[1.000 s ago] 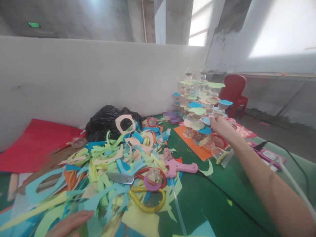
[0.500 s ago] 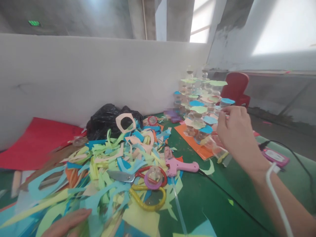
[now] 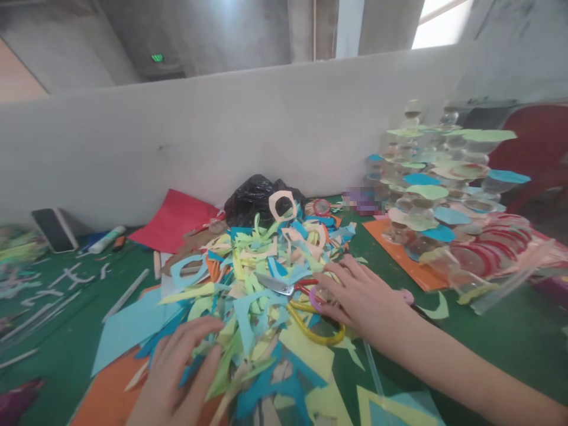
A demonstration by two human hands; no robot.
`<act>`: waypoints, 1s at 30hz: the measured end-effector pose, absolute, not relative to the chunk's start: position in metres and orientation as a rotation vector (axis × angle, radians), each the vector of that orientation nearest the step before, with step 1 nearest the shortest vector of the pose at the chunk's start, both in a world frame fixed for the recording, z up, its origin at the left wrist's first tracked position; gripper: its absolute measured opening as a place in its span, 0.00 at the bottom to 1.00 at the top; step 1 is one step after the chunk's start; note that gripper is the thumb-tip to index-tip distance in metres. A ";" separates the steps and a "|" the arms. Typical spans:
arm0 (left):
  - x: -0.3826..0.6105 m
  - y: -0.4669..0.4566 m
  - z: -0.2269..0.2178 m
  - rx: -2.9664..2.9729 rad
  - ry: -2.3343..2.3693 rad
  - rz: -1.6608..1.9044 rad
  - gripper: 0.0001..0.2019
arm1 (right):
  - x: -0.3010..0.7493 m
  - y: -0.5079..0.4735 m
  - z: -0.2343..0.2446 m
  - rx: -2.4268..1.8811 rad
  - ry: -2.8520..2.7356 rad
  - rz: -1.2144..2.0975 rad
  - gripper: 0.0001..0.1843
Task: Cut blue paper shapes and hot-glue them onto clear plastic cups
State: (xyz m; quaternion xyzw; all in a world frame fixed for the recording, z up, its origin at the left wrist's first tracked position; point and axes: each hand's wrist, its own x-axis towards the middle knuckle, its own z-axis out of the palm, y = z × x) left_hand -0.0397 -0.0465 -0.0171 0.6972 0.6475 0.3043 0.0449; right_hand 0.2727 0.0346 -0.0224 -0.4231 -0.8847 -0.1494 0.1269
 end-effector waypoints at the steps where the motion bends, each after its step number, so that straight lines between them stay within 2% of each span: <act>1: -0.034 -0.042 -0.012 2.144 1.969 0.925 0.13 | 0.272 0.036 -0.026 -1.242 -2.581 -0.389 0.13; 4: -0.016 -0.026 0.002 2.177 1.867 0.862 0.13 | 0.272 0.035 -0.022 -1.219 -2.568 -0.123 0.13; 8: 0.013 -0.014 0.014 2.200 1.635 0.757 0.13 | 0.267 0.023 0.002 -1.257 -2.247 0.581 0.11; 12: 0.036 -0.011 0.011 2.135 1.445 0.660 0.25 | 0.255 0.011 0.006 -1.169 -1.819 1.302 0.13; 16: 0.043 -0.002 0.009 2.104 1.359 0.708 0.25 | 0.250 0.016 0.001 -0.919 -1.616 1.636 0.14; 18: 0.044 0.007 0.012 2.119 1.351 0.786 0.24 | 0.250 0.026 0.003 -0.880 -1.624 1.653 0.14; 22: 0.046 0.025 0.015 2.161 1.362 0.939 0.23 | 0.243 0.048 0.002 -1.015 -1.632 1.461 0.10; 26: 0.047 0.027 -0.004 2.170 1.328 1.008 0.23 | 0.230 0.057 -0.011 -1.079 -1.593 1.138 0.11; 30: 0.049 0.019 -0.025 2.169 1.308 0.951 0.23 | 0.225 0.049 -0.024 -1.130 -1.836 0.782 0.11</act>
